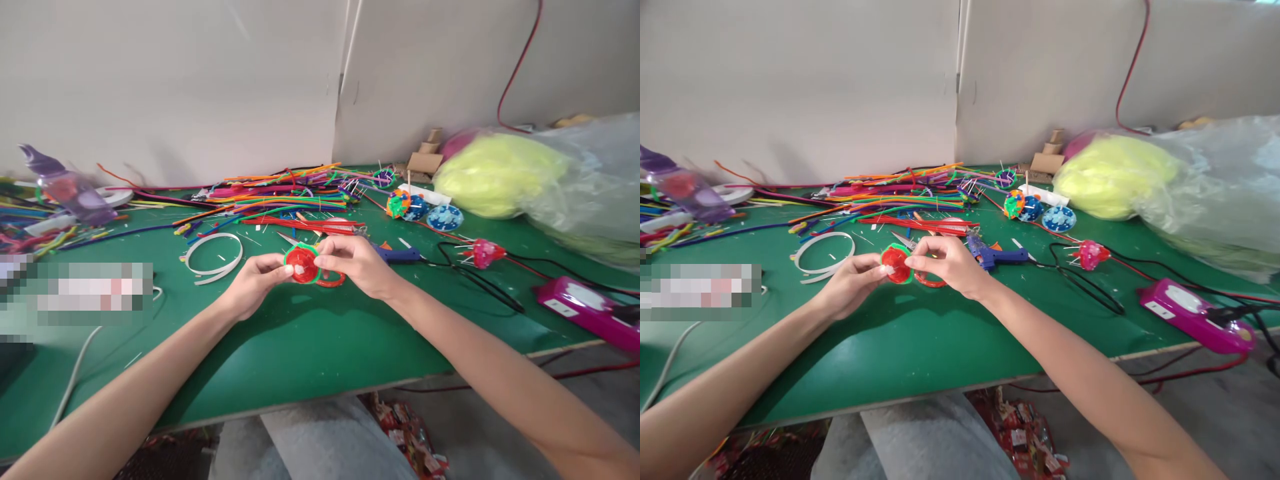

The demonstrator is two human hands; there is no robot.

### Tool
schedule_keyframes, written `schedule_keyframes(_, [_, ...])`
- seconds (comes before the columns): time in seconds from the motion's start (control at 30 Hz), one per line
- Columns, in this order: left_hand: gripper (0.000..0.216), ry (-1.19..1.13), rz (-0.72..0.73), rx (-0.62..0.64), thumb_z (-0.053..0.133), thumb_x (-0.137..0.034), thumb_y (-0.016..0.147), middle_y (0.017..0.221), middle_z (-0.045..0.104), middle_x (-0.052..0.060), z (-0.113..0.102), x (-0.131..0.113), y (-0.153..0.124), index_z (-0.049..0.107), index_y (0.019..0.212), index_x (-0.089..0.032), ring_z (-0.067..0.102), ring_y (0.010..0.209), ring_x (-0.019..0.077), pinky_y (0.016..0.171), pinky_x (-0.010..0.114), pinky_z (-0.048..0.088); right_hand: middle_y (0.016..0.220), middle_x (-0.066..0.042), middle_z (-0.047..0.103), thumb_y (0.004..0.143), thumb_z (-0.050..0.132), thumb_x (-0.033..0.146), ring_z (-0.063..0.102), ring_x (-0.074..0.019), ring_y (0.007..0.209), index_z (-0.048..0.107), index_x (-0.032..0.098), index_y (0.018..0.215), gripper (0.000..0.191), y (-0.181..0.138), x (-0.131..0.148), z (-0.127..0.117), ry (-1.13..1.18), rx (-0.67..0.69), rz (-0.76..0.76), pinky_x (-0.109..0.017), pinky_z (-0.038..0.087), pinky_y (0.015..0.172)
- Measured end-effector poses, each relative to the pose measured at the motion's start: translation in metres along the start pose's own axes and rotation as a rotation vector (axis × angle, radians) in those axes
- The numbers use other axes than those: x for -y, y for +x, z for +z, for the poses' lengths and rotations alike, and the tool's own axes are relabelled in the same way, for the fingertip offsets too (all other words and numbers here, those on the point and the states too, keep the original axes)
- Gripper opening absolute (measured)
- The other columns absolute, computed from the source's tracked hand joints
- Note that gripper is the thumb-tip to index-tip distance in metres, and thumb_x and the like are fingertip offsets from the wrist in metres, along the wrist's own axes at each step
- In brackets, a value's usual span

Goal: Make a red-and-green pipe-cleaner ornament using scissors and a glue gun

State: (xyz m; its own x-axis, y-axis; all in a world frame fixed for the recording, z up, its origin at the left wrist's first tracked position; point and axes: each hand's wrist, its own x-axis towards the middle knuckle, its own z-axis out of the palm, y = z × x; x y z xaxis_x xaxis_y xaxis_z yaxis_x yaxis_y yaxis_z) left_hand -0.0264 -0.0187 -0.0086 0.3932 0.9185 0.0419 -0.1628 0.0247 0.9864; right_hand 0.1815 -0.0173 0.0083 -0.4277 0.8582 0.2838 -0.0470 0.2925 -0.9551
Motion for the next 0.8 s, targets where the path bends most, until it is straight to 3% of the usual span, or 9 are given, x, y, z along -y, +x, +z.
schedule_keyframes(0.17, [0.016, 0.004, 0.0, 0.017, 0.082, -0.029, 0.068, 0.075, 0.074, 0.004, -0.0007, 0.001, 0.0012, 0.077, 0.075, -0.016, 0.065, 0.071, 0.014, 0.076, 0.026, 0.052, 0.066, 0.002, 0.053, 0.072, 0.075, 0.04, 0.046, -0.0106, 0.062, 0.056, 0.017, 0.062, 0.031, -0.0002, -0.0031, -0.001, 0.047, 0.059, 0.008, -0.026, 0.035, 0.058])
schedule_keyframes(0.53, [0.023, -0.05, -0.025, 0.073, 0.08, -0.034, 0.071, 0.09, 0.074, 0.008, -0.0029, 0.0007, 0.0002, 0.076, 0.084, -0.015, 0.068, 0.086, 0.0209, 0.085, 0.036, 0.054, 0.065, 0.001, 0.055, 0.076, 0.071, 0.042, 0.048, -0.0109, 0.061, 0.058, 0.018, 0.064, 0.03, -0.0005, 0.0024, -0.001, -0.054, -0.011, -0.029, -0.027, 0.038, 0.058])
schedule_keyframes(0.8, [0.022, -0.058, -0.018, 0.032, 0.084, -0.032, 0.065, 0.081, 0.074, 0.003, 0.0021, -0.0008, -0.0013, 0.077, 0.079, -0.017, 0.065, 0.075, 0.014, 0.077, 0.027, 0.052, 0.066, 0.001, 0.057, 0.076, 0.07, 0.044, 0.049, -0.0118, 0.061, 0.056, 0.018, 0.063, 0.032, -0.0021, 0.0, 0.0019, -0.069, -0.026, -0.028, -0.027, 0.039, 0.057])
